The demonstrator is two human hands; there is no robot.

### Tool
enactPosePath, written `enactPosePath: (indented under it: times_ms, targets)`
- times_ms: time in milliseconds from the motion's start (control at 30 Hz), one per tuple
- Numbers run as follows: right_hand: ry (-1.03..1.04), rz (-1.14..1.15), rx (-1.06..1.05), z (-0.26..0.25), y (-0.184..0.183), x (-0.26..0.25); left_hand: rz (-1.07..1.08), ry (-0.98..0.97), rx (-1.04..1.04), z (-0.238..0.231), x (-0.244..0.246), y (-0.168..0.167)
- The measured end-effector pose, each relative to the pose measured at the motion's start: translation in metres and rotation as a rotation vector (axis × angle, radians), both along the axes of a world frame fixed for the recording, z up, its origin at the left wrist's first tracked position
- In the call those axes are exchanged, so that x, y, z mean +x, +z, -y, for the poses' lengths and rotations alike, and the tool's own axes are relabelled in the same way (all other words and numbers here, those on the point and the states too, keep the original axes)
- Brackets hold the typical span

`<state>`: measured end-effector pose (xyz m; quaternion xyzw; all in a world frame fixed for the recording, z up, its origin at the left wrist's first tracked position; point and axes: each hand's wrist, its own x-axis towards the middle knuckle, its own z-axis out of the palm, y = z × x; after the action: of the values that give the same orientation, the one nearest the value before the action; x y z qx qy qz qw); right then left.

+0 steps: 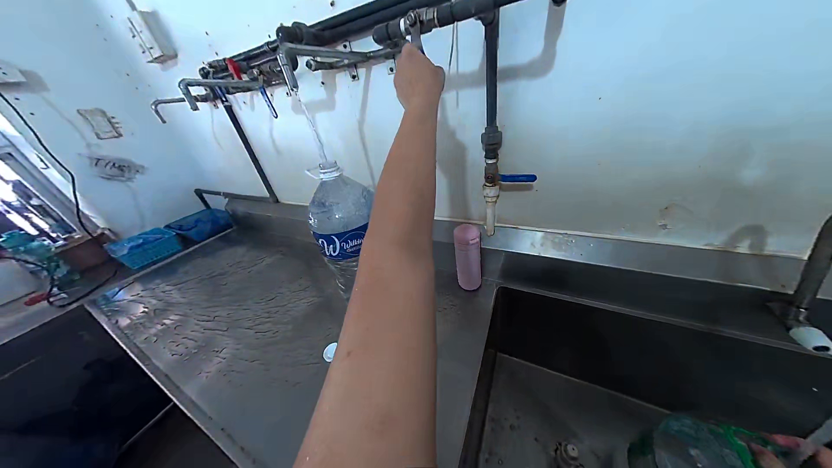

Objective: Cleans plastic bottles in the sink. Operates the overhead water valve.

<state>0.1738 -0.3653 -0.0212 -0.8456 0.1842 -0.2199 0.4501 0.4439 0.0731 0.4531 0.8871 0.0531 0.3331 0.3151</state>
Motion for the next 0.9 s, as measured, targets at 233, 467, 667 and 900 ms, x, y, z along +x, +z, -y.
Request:
enactPosePath:
  times_ms: [233, 467, 667, 900]
  targets:
    - [0.005, 0.000, -0.001, -0.005, 0.005, -0.001, -0.003, 0.065, -0.035, 0.000, 0.001, -0.001]
    - [0.009, 0.034, 0.007, -0.001, 0.001, -0.001, 0.025, -0.016, -0.195, 0.011, 0.002, 0.003]
    - [-0.003, 0.032, 0.018, -0.003, 0.000, -0.001, 0.034, -0.010, -0.206, 0.010, 0.004, 0.000]
    - [-0.032, 0.036, 0.030, -0.004, -0.001, 0.000, 0.081, -0.058, -0.239, 0.010, 0.007, -0.007]
